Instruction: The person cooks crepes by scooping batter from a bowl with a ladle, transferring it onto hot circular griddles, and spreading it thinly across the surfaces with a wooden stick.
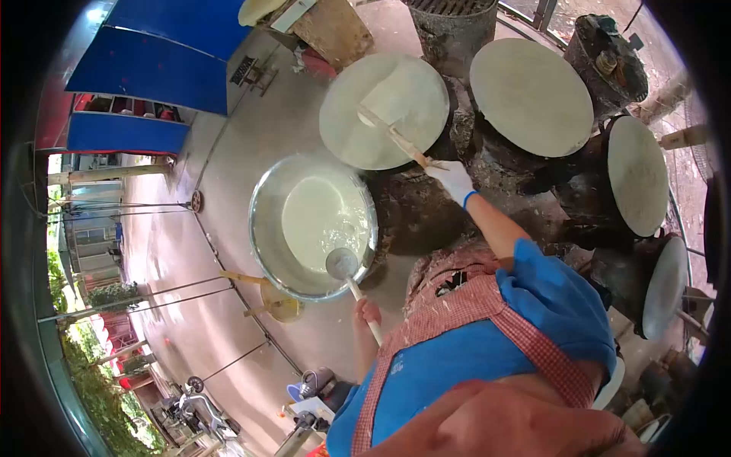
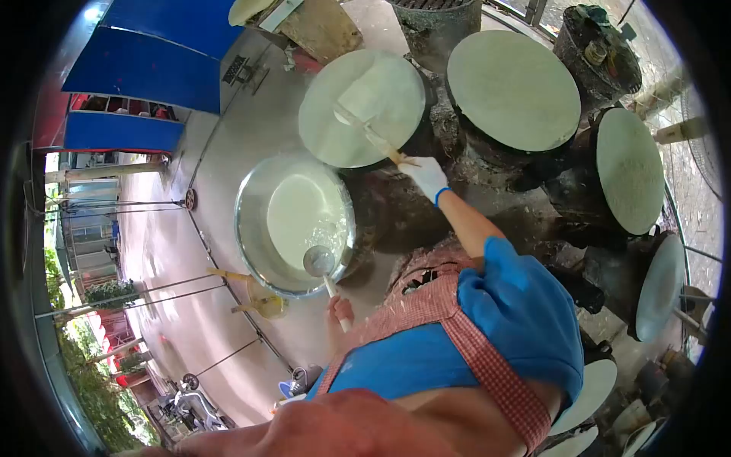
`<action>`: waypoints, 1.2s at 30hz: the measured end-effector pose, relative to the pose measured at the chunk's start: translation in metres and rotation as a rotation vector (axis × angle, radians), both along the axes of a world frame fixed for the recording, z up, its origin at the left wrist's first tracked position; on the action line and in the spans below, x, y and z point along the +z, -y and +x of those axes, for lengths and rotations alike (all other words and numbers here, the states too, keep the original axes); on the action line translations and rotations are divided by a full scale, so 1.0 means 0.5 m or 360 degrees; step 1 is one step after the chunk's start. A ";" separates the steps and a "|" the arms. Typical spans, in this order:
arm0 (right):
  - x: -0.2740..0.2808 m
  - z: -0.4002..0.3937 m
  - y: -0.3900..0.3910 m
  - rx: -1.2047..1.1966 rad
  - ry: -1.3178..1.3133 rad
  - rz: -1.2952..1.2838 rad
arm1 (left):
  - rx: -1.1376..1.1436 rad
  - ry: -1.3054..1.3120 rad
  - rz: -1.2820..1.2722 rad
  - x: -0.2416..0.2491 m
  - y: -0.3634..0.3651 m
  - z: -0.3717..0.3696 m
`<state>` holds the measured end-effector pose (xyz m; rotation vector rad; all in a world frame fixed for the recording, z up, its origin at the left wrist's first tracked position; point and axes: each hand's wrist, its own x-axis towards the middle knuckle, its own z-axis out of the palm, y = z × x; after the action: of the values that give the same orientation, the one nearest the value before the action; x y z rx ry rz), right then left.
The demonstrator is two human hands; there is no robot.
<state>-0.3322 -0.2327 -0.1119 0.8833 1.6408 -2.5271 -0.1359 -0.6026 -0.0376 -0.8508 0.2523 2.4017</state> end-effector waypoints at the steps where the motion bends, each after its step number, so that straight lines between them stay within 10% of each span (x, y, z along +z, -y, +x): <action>1: -0.010 0.002 -0.030 0.0142 -0.0162 0.0531 | -0.0018 -0.0010 -0.0361 0.048 -0.035 -0.012; 3: 0.083 -0.007 -0.080 0.0377 0.0090 0.0899 | -0.0029 -0.0052 -0.0731 0.062 -0.042 -0.026; 4: -0.001 -0.045 -0.120 0.0172 -0.0402 0.1282 | 0.0051 0.0122 -0.0426 0.035 -0.015 -0.014; 6: 0.044 -0.111 -0.174 0.0081 -0.0112 0.1695 | 0.0012 0.0191 0.0377 -0.038 0.039 0.005; 9: 0.032 -0.181 -0.183 0.0240 -0.0066 0.2302 | 0.0121 0.0174 0.0465 -0.025 0.017 -0.011; 15: 0.102 -0.097 -0.206 0.0913 -0.0368 0.2827 | 0.0176 0.0263 -0.0281 -0.052 -0.016 -0.159; 18: 0.061 -0.085 -0.227 0.0355 -0.0060 0.2719 | 0.0098 0.0061 -0.0521 -0.022 -0.076 -0.289; 23: 0.073 -0.020 -0.204 0.0667 -0.0221 0.2794 | 0.0093 0.0034 -0.0214 -0.012 -0.192 -0.476; 29: 0.041 0.062 -0.155 0.0889 0.0118 0.2920 | -0.0098 -0.0335 -0.1123 -0.013 -0.372 -0.540; 33: 0.024 0.094 -0.076 0.0596 -0.0336 0.2622 | -0.0189 0.0023 -0.0408 -0.001 -0.403 -0.536; 34: 0.050 0.098 -0.079 0.0581 -0.0334 0.2521 | -0.0122 -0.0147 0.0458 -0.031 -0.351 -0.511; 35: 0.075 0.122 -0.091 0.0618 -0.0320 0.2519 | -0.0196 -0.0762 -0.0559 0.036 -0.333 -0.433; 36: 0.103 0.131 -0.106 0.0552 -0.0542 0.2568 | -0.0253 -0.0418 -0.0275 0.024 -0.289 -0.378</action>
<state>-0.2667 -0.1799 -0.0606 -0.0479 3.3787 -0.7153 -0.3249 -0.4583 -0.0257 -0.5627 0.6140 2.3617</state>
